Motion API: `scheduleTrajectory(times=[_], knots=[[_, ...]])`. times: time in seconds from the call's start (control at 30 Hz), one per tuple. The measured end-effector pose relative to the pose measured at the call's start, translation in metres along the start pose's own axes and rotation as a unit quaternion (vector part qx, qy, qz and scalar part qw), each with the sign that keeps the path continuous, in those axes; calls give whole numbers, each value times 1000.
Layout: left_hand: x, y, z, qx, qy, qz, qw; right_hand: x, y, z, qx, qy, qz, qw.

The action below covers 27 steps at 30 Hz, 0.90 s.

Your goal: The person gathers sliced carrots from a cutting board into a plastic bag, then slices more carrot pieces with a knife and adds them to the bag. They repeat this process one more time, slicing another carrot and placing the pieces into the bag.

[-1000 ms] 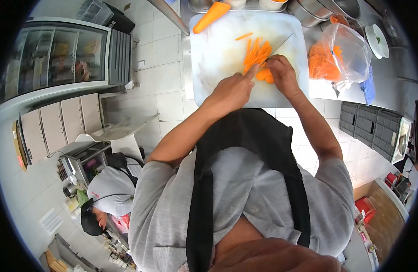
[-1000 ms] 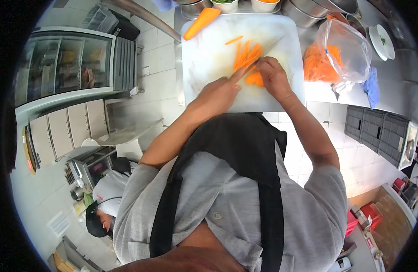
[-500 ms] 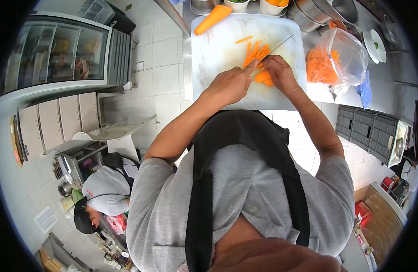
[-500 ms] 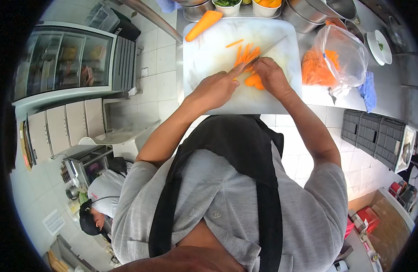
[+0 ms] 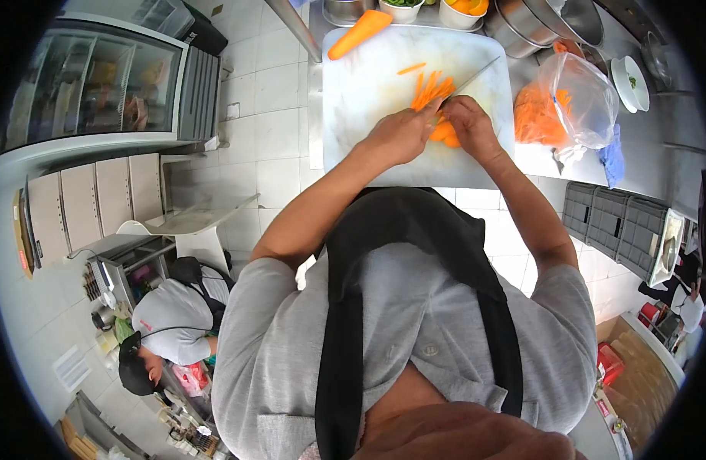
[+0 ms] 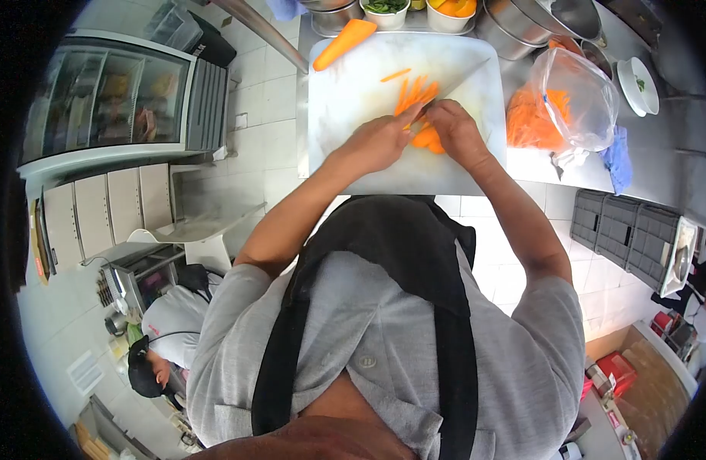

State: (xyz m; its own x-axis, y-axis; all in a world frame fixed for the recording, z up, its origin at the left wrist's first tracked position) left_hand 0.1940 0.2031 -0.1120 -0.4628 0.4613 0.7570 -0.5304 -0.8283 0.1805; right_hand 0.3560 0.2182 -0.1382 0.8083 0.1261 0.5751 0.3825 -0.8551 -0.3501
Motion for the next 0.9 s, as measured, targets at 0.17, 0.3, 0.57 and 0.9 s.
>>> scheduleTrajectory(times=[0.17, 0.3, 0.57, 0.9], knots=[[-15, 6, -4, 57, 15, -31, 998, -3, -1, 3, 14, 22, -16, 1000], [-9, -21, -11, 57, 109, -4, 992, 4, 5, -1, -1, 22, -22, 1000], [12, 13, 15, 35, -28, -42, 998, 1, 3, 1, 44, 71, -27, 996], [5, 10, 13, 51, -41, -58, 996, -3, 3, 3, 48, 80, -40, 995]])
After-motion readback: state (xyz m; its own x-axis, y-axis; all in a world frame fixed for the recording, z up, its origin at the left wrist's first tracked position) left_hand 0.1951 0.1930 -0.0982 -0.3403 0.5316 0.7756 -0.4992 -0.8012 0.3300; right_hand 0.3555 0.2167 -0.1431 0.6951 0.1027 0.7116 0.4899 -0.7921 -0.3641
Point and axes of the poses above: each hand's wrist, its own y-axis away from the middle knuckle, its own x-axis out of the back of the hand, z = x × y, the point moved 6 cm from there along -y, towards the middle knuckle, and after that the axes turned 5 degrees about -y, right-handed, at the moved point
